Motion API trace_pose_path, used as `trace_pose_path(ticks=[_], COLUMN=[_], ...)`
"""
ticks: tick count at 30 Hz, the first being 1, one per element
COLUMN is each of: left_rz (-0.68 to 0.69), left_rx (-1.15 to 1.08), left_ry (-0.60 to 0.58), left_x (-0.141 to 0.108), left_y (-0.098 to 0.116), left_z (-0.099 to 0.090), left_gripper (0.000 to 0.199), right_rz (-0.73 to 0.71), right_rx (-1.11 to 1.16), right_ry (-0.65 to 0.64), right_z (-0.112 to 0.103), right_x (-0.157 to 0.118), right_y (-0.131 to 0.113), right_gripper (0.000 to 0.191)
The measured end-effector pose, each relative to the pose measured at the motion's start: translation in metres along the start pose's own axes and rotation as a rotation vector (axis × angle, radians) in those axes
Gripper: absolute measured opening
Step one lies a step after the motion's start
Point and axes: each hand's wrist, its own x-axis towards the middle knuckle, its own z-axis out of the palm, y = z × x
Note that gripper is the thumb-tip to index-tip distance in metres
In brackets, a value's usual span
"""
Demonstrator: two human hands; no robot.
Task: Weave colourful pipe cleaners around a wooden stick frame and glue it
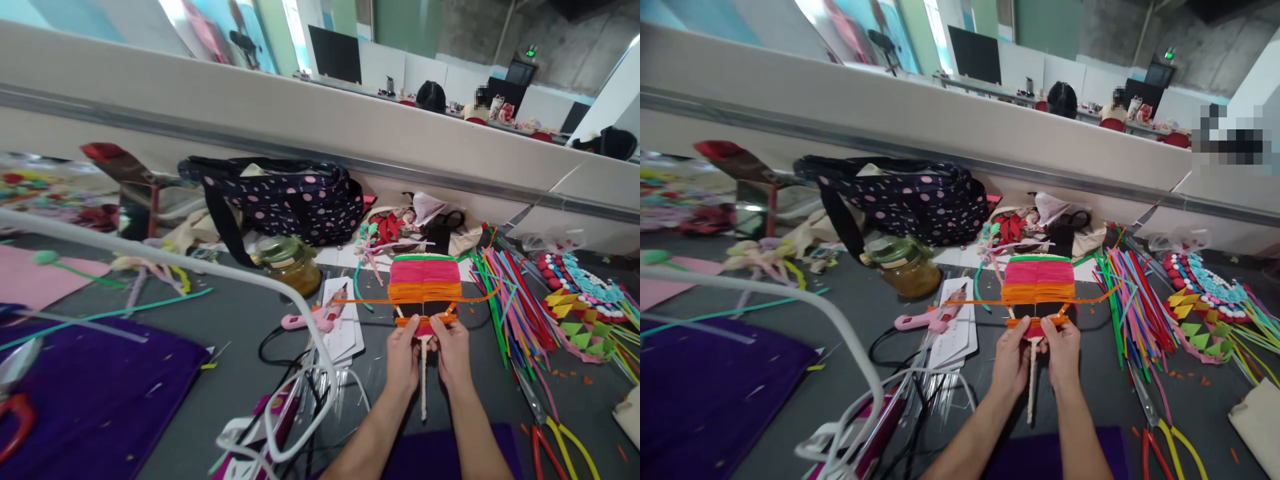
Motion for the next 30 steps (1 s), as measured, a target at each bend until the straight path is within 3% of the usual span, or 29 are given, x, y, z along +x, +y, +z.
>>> trace_pose_path(ticks=[8,18,30], left_rz=[-0.044,-0.037,-0.093], left_rx=[-0.007,0.043,0.082], left_ry=[0.003,-0.02,-0.009], left_x=[0.001,0.004,0.006], left_y=[0.004,0.0,0.007], left_z=[0.002,0.0,-0.001], left_gripper=[0.02,0.023,0.025], right_rz=[0.03,0.096,0.067], right_rx=[0.02,0.042,-0.023], right_ry=[-0.036,-0.037,-0.012], right_z=[0.002,0.003,-0.006], right_x=[-0.002,-0.002,0.004], right_y=[-0.003,-0.011,-0.013], right_gripper=[0.025,0.025,0.029])
